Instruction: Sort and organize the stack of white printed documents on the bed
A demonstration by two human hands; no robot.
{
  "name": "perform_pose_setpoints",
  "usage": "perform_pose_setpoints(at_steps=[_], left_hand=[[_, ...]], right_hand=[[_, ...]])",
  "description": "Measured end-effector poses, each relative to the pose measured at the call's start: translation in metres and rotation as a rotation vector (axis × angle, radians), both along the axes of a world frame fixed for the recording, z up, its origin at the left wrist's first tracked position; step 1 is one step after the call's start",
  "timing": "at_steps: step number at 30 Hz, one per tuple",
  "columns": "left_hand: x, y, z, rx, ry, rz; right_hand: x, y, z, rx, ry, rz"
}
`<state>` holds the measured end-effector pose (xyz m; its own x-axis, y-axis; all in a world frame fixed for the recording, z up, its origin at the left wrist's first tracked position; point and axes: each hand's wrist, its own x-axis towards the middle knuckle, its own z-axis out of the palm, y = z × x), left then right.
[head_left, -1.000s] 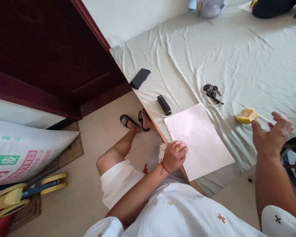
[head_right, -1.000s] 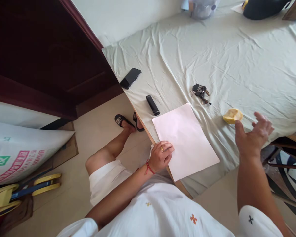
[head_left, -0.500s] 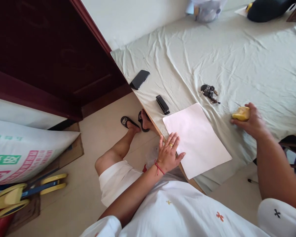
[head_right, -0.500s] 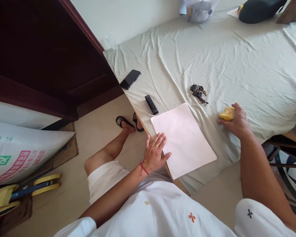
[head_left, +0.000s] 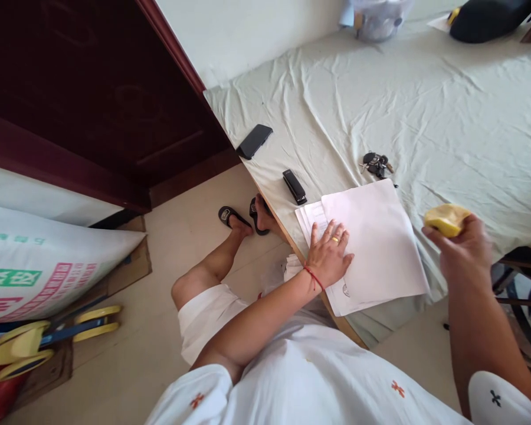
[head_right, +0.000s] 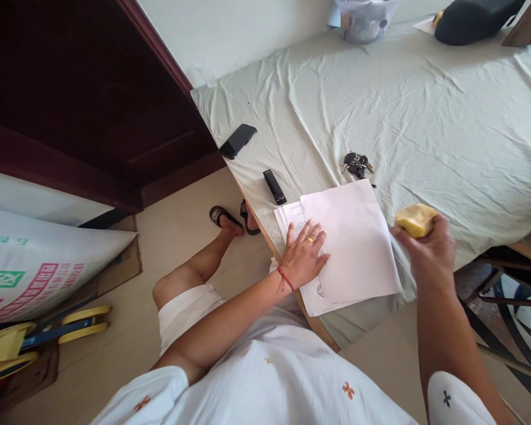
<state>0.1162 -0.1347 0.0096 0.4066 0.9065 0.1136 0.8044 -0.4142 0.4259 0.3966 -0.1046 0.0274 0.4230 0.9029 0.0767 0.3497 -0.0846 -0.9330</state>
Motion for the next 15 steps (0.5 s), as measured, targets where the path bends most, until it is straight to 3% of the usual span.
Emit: perform_pose_setpoints(at_steps=[2, 4, 5, 7, 10, 12, 15], left_hand=[[0.007, 0.004, 0.010, -0.026, -0.143, 0.052], [0.006, -0.003, 0.019, -0.176, -0.443, 0.109], [0.003, -0.009, 0.023, -0.324, -0.640, 0.128], [-0.009, -0.028, 0.027, -0.769, -1.033, 0.144], [-0.033, -0.061, 0.026, -1.366, -1.378, 0.065], [-0.050, -0.080, 0.022, -1.500, -1.512, 0.059], [-0.071, -0.101, 0.013, -1.446, -1.561, 0.099]], right_hand=[[-0.019, -0.022, 0.010, -0.018, 0.109, 0.154], [-0.040, -0.045, 0.019, -0.048, 0.089, 0.365], [-0.050, -0.055, 0.022, -0.050, 0.068, 0.503], [-0.071, -0.071, 0.025, 0.046, -0.007, 0.747], [-0.103, -0.083, 0.022, 0.173, -0.051, 0.983], [-0.122, -0.085, 0.019, 0.200, -0.046, 1.082], [-0.139, -0.085, 0.016, 0.217, -0.015, 1.242]])
